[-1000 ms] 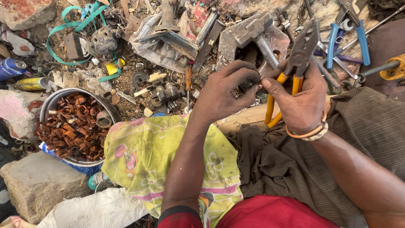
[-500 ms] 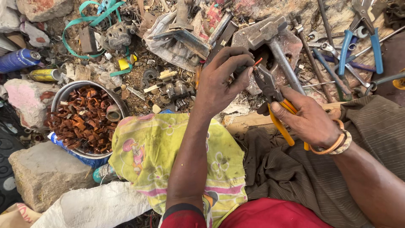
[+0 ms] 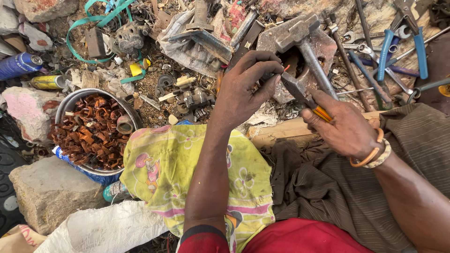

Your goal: The person strips insulation from small copper wires using pliers and a hammer. They repeatedly cut the wire ends, pull out the copper strands, and place the stripped pieces into a nearby bowl. The person also uses a hammer to crush or flatten the wire ends during the process.

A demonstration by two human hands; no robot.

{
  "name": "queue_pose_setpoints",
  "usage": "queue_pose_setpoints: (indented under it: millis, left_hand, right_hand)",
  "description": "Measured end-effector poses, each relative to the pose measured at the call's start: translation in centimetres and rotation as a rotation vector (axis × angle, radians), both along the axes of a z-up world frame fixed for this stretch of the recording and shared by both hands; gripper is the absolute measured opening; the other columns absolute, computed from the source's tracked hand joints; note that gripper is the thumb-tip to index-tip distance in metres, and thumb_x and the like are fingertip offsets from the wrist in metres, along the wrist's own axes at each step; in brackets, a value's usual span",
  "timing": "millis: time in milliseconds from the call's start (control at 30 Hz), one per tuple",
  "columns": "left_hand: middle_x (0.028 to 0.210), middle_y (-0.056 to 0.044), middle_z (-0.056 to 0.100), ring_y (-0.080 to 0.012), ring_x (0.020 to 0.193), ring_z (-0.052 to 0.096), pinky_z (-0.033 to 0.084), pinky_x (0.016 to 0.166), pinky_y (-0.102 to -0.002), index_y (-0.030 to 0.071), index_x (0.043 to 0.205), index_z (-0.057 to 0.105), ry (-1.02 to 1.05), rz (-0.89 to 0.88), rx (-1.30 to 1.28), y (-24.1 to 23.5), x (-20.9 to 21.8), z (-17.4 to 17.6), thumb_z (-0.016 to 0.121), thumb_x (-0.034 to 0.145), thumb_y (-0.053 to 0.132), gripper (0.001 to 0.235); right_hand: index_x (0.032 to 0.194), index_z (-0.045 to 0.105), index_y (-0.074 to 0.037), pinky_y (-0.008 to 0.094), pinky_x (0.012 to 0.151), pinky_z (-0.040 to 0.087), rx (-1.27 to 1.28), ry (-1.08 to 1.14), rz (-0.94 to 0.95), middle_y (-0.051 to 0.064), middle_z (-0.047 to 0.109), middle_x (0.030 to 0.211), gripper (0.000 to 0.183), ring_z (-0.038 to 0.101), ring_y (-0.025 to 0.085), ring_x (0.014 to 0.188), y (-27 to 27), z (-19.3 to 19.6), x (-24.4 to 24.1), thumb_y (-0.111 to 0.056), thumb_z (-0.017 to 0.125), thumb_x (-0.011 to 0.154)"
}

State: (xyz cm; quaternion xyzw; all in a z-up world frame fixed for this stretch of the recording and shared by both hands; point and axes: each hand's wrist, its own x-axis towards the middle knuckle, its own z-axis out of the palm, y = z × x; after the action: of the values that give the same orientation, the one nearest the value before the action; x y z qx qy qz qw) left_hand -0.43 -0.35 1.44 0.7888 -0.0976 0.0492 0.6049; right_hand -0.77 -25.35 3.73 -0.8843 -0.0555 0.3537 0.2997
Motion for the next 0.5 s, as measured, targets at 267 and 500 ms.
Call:
queue_pose_setpoints:
  millis: [267, 500]
  left_hand:
    - [0.122, -0.005, 0.07, -0.0145, 0.104, 0.076, 0.063, 0.091, -0.032, 0.009, 0.116, 0.073, 0.12, 0.023, -0.079, 0.4, 0.2, -0.7, 0.077, 0.095, 0.019, 0.023]
    - [0.122, -0.008, 0.071, -0.0165, 0.108, 0.075, 0.062, 0.094, -0.033, 0.005, 0.12, 0.069, 0.159, 0.065, -0.309, -0.2, -0.2, -1.4, 0.084, 0.091, 0.015, 0.034]
  right_hand:
    - [0.122, 0.064, -0.007, 0.037, 0.066, 0.055, 0.227, 0.17, -0.147, 0.009, 0.071, 0.082, 0.039, 0.066, 0.019, 0.074, 0.4, 0.2, -0.1, -0.037, 0.064, 0.097]
    - [0.117, 0.056, -0.003, 0.041, 0.07, 0.063, 0.677, 0.586, -0.589, 0.008, 0.07, 0.094, 0.038, 0.07, 0.021, 0.085, 0.1, -0.8, -0.5, -0.019, 0.074, 0.088]
